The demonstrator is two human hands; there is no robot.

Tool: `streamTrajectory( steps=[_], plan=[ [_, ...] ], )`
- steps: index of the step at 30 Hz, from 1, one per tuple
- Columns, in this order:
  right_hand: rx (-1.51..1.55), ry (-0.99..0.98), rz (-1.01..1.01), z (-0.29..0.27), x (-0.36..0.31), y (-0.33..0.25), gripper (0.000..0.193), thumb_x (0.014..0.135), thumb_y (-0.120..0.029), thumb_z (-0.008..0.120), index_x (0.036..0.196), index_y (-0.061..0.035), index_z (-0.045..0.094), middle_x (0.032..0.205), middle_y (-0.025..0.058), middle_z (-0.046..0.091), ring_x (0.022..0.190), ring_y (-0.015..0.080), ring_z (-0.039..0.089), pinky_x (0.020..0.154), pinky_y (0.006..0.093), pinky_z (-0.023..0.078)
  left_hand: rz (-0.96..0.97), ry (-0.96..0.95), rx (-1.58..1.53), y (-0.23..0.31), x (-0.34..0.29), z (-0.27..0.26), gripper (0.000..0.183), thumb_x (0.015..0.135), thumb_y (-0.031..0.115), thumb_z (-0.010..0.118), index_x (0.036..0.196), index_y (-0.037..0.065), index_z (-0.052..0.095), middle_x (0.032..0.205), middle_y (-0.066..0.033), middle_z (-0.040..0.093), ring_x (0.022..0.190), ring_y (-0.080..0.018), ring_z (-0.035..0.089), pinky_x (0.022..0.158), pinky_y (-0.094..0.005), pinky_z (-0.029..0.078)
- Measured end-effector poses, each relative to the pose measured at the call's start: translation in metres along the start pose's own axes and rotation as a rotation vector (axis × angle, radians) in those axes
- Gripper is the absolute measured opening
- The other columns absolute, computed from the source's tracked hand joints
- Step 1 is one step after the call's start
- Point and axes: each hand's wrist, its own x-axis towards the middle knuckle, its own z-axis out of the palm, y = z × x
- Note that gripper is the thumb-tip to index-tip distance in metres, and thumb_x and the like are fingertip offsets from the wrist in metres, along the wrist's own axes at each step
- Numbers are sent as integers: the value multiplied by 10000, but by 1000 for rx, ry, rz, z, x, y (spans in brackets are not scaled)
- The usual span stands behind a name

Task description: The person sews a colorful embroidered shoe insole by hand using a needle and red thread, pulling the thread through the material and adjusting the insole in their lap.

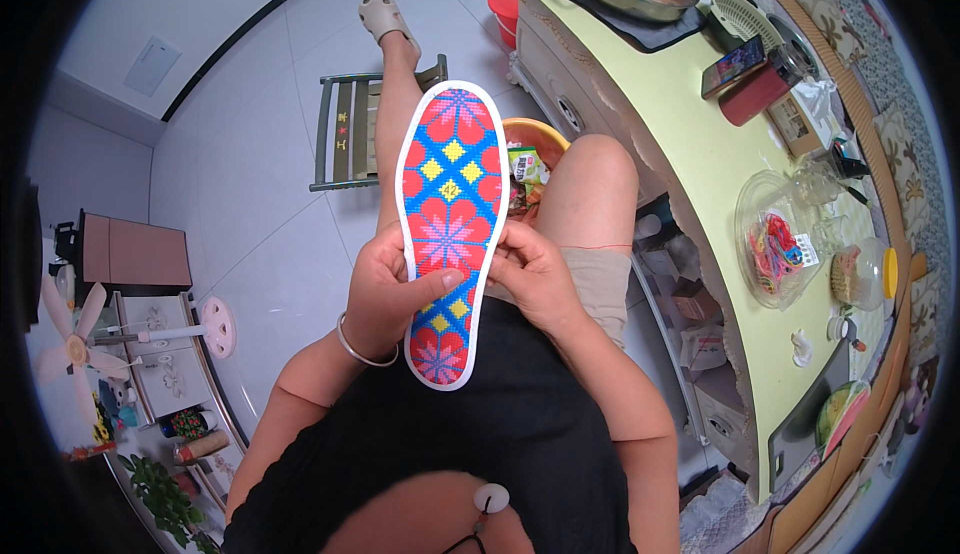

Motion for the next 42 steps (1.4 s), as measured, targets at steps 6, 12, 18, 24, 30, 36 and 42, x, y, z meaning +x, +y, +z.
streamTrajectory(
  steps=[6,12,18,24,30,36,42],
  plan=[
    [-6,-26,-25,0,1,3,268,887,-38,579,1145,27,545,1097,63,599,987,139,600,860,284,502,11,6,15,-1,0,1,330,789,23,685,1060,-43,508,1023,-127,641,880,-150,648,774,-283,544],
    [-38,-57,-5,1,1,3,262,888,-33,573,1142,31,554,1114,58,596,987,131,600,845,268,505,24,8,2,-1,0,1,340,788,15,684,1072,-45,507,1025,-126,641,883,-152,648,781,-283,542],
    [-91,-27,-31,2,-2,2,208,893,-40,565,1092,21,569,1068,41,602,969,124,587,837,266,490,19,4,39,0,0,0,352,784,16,669,1095,-41,515,1033,-122,640,894,-146,642,790,-276,530],
    [-276,84,-263,0,-3,4,144,869,-39,585,1009,-4,598,1020,54,585,891,109,533,779,252,440,30,13,82,-7,4,-4,299,814,29,650,1080,-52,540,1022,-123,647,861,-146,651,761,-274,538],
    [-1137,167,-782,13,-7,-35,210,679,-20,698,882,-64,664,1072,93,582,953,282,509,802,361,434,117,64,19,-5,4,1,286,808,5,645,1074,-56,559,1002,-117,656,871,-147,648,759,-276,535],
    [-745,66,-907,21,-19,-57,107,795,47,584,876,-19,559,989,152,621,820,267,581,764,364,485,405,316,491,-24,20,-12,179,769,29,680,922,-36,615,918,-117,673,780,-189,649,712,-289,498],
    [263,142,-882,-101,-107,-149,258,869,70,496,1116,33,430,827,24,407,749,114,376,626,223,389,618,793,1069,-20,45,-118,138,774,93,655,876,17,600,799,-165,635,697,-301,614,644,-363,479]
  ],
)
